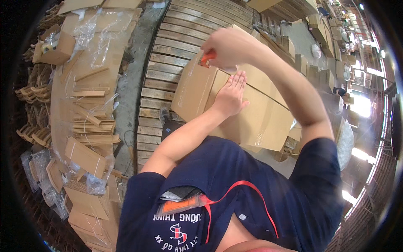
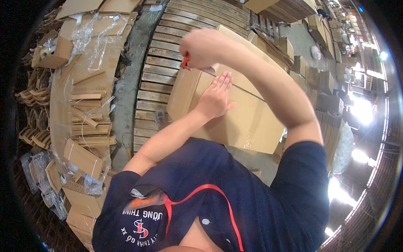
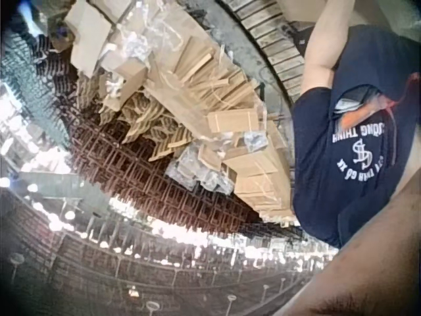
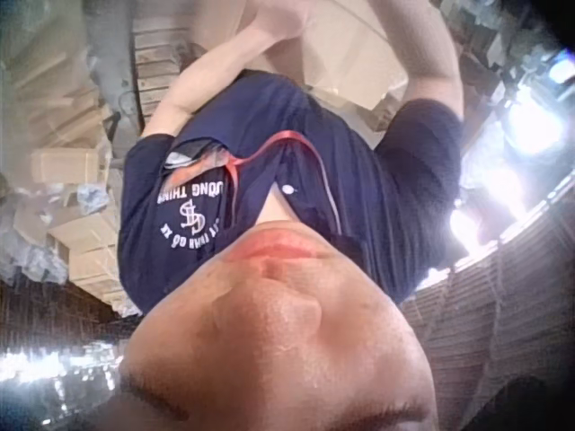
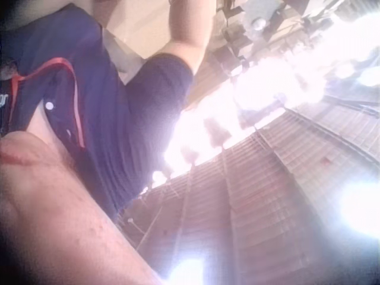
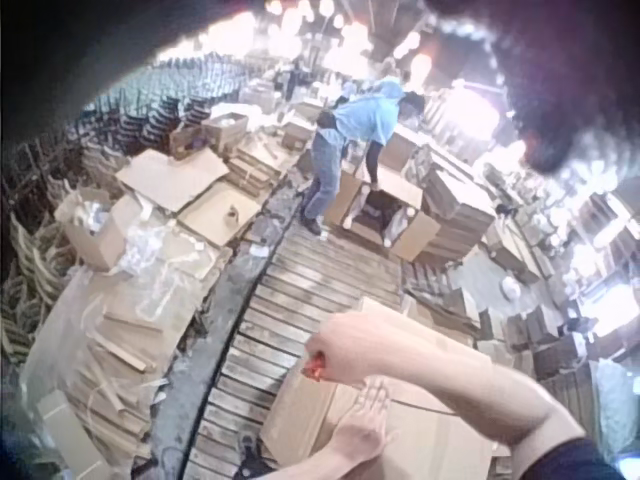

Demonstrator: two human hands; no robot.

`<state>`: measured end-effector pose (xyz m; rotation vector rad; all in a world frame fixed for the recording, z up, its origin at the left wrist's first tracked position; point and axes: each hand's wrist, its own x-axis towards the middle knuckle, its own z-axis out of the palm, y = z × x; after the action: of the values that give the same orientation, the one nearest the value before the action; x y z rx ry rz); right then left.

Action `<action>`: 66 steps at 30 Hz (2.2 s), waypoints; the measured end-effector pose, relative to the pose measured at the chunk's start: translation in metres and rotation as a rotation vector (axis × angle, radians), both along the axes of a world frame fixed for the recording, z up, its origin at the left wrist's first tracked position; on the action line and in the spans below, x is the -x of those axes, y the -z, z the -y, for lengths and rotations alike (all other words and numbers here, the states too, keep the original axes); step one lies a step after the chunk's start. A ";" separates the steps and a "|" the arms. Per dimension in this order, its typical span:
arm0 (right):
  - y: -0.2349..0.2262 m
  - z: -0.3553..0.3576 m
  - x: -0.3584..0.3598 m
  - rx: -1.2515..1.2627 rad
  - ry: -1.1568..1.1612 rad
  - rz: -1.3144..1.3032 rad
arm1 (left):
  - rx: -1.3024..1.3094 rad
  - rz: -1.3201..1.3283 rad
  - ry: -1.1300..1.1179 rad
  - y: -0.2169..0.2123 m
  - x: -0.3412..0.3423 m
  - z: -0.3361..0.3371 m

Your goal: The person places white cylindrical items into a cardboard box, adds cardboard dividers, and seals the box with packing tape. The person repeats this process for multiple boxes, arranging items and securing flaps with tape.

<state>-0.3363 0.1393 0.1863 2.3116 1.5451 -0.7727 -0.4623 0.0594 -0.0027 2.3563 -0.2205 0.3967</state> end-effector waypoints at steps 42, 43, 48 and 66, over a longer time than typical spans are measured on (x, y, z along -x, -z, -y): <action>0.063 0.601 -0.016 -0.521 0.143 -0.067 | -0.164 -0.226 -0.610 -0.030 -0.057 0.303; 0.065 0.603 -0.019 -0.588 0.180 -0.076 | -0.246 -0.293 -0.434 -0.013 -0.070 0.336; 0.058 0.677 -0.030 -0.363 0.134 -0.087 | -0.476 -0.367 -0.450 0.011 -0.069 0.383; 0.180 0.770 -0.034 -0.182 0.080 -0.008 | -0.692 -0.371 -0.296 0.005 -0.071 0.541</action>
<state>-0.3019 -0.6310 0.0062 2.5164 1.5953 -0.6866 -0.3913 -0.4811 -0.0076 3.1006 0.2076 -0.0026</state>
